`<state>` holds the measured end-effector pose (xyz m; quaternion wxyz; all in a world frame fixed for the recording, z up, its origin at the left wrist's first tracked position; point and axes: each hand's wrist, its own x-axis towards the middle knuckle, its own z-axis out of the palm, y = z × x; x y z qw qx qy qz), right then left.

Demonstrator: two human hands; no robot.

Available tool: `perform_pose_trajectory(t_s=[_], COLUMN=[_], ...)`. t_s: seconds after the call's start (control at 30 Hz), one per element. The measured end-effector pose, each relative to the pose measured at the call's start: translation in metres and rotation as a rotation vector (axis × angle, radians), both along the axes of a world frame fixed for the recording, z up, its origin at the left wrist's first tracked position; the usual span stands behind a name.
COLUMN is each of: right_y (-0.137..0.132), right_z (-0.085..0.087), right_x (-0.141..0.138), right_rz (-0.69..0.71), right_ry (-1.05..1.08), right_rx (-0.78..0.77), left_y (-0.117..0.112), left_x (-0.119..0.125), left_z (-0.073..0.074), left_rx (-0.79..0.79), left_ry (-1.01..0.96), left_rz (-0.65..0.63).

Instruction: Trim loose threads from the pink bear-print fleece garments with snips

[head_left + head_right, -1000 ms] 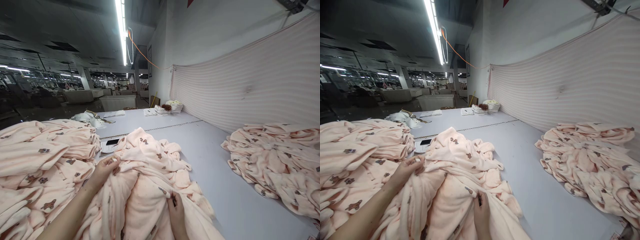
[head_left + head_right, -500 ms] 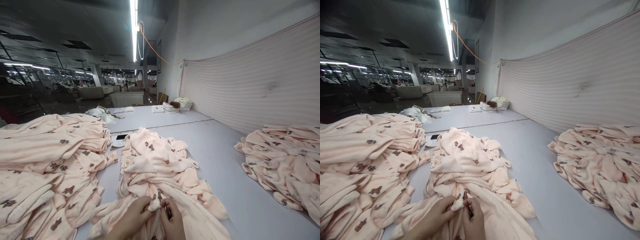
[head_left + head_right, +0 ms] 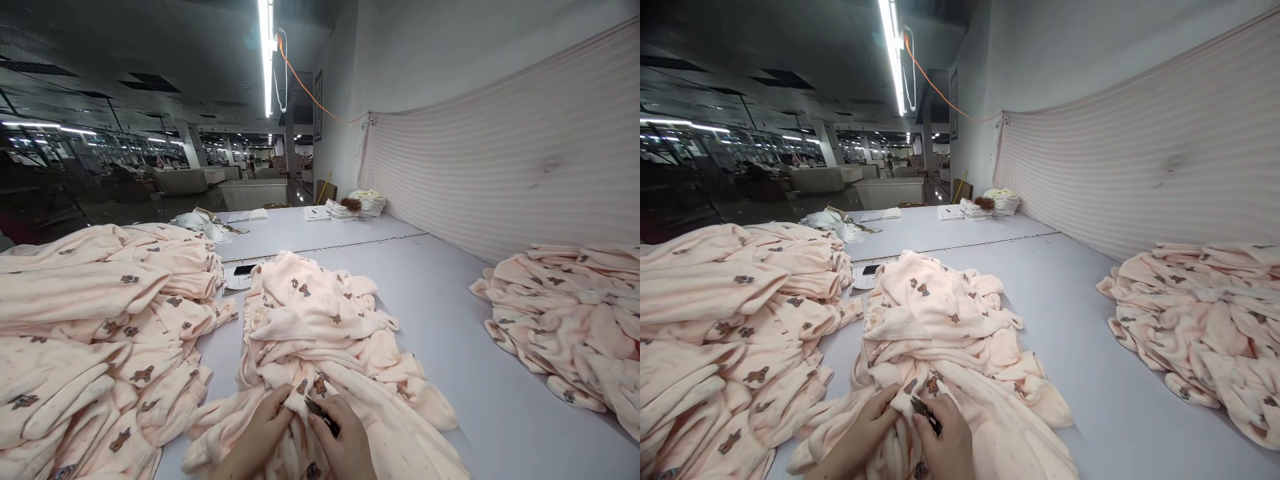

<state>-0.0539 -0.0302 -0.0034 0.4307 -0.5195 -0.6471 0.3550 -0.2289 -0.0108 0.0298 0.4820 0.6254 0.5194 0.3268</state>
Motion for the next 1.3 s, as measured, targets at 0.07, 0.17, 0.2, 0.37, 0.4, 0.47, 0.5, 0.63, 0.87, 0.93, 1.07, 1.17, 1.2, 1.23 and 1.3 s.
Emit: perform_pose_trajectory(t_s=[0.07, 0.17, 0.2, 0.37, 0.4, 0.47, 0.5, 0.63, 0.87, 0.93, 1.07, 1.17, 1.2, 1.23, 1.3], right_y=[0.0, -0.005, -0.007, 0.004, 0.009, 0.017, 0.02, 0.017, 0.005, 0.006, 0.005, 0.004, 0.004, 0.004, 0.005], right_z=[-0.001, -0.013, -0.018, -0.028, -0.027, -0.023, -0.021, -0.014, -0.004, -0.002, 0.002, 0.005, 0.006, 0.006, 0.006], right_x=[-0.003, -0.009, -0.011, -0.013, -0.012, -0.01, -0.009, -0.004, -0.002, -0.002, -0.001, -0.001, -0.001, -0.001, 0.0], right_rz=[-0.002, -0.095, -0.132, -0.196, -0.202, -0.214, -0.214, -0.163, -0.047, -0.062, -0.041, -0.035, -0.046, -0.057, -0.055], right_ry=[0.013, 0.062, 0.068, 0.053, 0.055, 0.047, 0.039, 0.002, -0.077, -0.102, -0.113, -0.131, -0.128, -0.117, -0.082], right_rx=[-0.028, -0.014, -0.011, -0.056, -0.054, -0.049, -0.048, -0.048, 0.073, 0.016, -0.018, 0.033, 0.037, 0.029, -0.009], left_y=[-0.001, -0.005, -0.006, -0.003, 0.001, 0.008, 0.011, 0.019, 0.016, 0.017, 0.018, 0.018, 0.018, 0.018, 0.018], left_x=[0.001, 0.001, 0.001, -0.009, -0.011, -0.014, -0.016, -0.018, -0.016, -0.017, -0.016, -0.015, -0.015, -0.015, -0.015], left_z=[0.0, 0.0, -0.001, 0.004, 0.006, 0.009, 0.009, 0.003, -0.008, -0.008, -0.008, -0.008, -0.008, -0.007, -0.006], left_rx=[0.002, 0.002, 0.013, -0.017, -0.087, -0.235, -0.283, -0.371, -0.472, -0.472, -0.46, -0.449, -0.445, -0.441, -0.437], left_ry=[-0.005, -0.018, -0.021, -0.078, -0.103, -0.157, -0.185, -0.307, -0.435, -0.444, -0.434, -0.431, -0.429, -0.424, -0.412], left_rz=[0.0, 0.008, 0.03, 0.014, -0.023, -0.057, -0.051, 0.017, 0.088, 0.082, 0.048, 0.01, -0.004, -0.019, -0.045])
